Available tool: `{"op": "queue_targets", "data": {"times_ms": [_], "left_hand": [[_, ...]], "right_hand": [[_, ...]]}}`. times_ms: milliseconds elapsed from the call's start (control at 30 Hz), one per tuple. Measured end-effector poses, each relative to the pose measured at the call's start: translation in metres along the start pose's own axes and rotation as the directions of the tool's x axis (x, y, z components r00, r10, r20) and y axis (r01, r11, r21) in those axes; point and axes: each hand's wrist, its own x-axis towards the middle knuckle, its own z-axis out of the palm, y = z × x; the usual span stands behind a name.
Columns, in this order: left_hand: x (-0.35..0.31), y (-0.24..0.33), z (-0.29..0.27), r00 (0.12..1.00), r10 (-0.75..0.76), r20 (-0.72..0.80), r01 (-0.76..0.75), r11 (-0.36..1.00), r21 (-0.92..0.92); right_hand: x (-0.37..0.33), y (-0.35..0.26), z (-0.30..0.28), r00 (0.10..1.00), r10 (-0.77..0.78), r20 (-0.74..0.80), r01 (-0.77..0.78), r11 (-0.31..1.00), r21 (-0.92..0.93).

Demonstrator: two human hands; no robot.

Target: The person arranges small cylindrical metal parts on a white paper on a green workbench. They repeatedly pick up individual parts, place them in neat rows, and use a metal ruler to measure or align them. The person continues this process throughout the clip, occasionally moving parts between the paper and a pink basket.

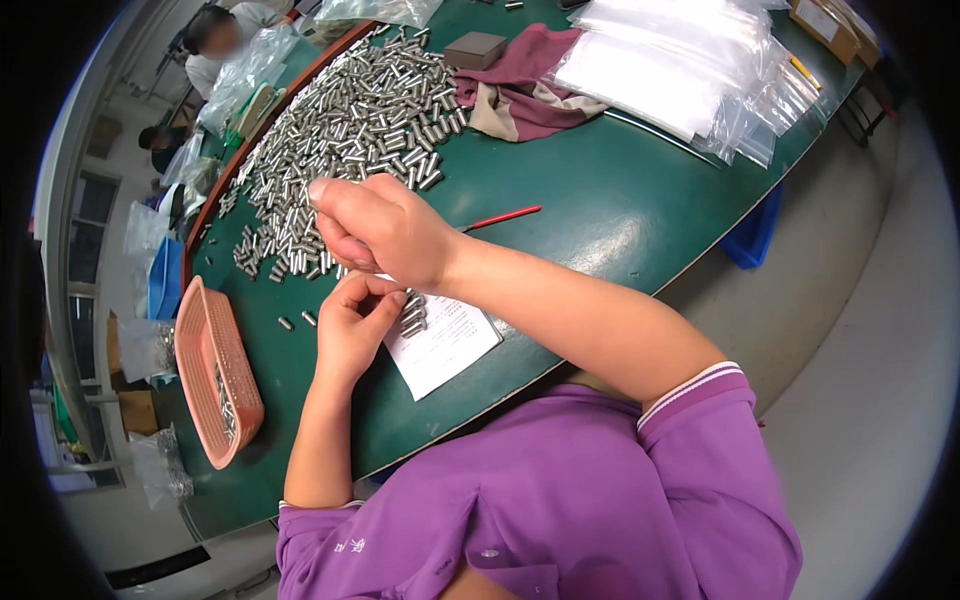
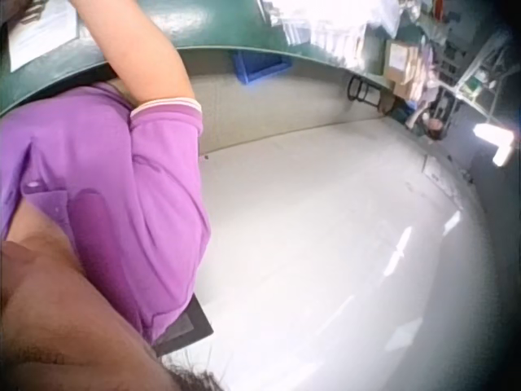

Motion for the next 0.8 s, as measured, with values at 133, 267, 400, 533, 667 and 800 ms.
{"op": "queue_targets", "data": {"times_ms": [133, 267, 400, 533, 667, 800], "left_hand": [[0.0, 0.0, 0.001, 0.999, -0.054, -0.004, 0.054, 0.998, -0.032], [0.0, 0.002, 0.001, 0.998, -0.067, -0.013, 0.067, 0.997, -0.042], [-0.001, 0.001, 0.001, 0.996, -0.083, -0.015, 0.082, 0.995, -0.051], [-0.002, 0.001, 0.002, 0.995, -0.097, -0.016, 0.096, 0.993, -0.063], [0.0, -0.002, 0.004, 0.993, -0.112, 0.022, 0.114, 0.987, -0.111], [-0.003, -0.003, 0.0, 0.997, -0.08, 0.015, 0.081, 0.996, -0.036]], "right_hand": [[-0.003, 0.001, 0.0, 0.997, -0.07, -0.033, 0.071, 0.997, 0.021], [-0.004, 0.001, 0.001, 0.998, -0.057, -0.032, 0.058, 0.998, 0.032], [-0.004, 0.002, 0.001, 0.998, -0.064, -0.024, 0.065, 0.997, 0.05], [-0.004, 0.005, 0.001, 0.998, -0.06, -0.015, 0.061, 0.995, 0.082], [-0.005, 0.02, 0.001, 0.999, -0.049, -0.001, 0.049, 0.998, 0.043], [-0.001, 0.021, 0.012, 0.996, -0.086, 0.003, 0.086, 0.996, -0.026]]}}
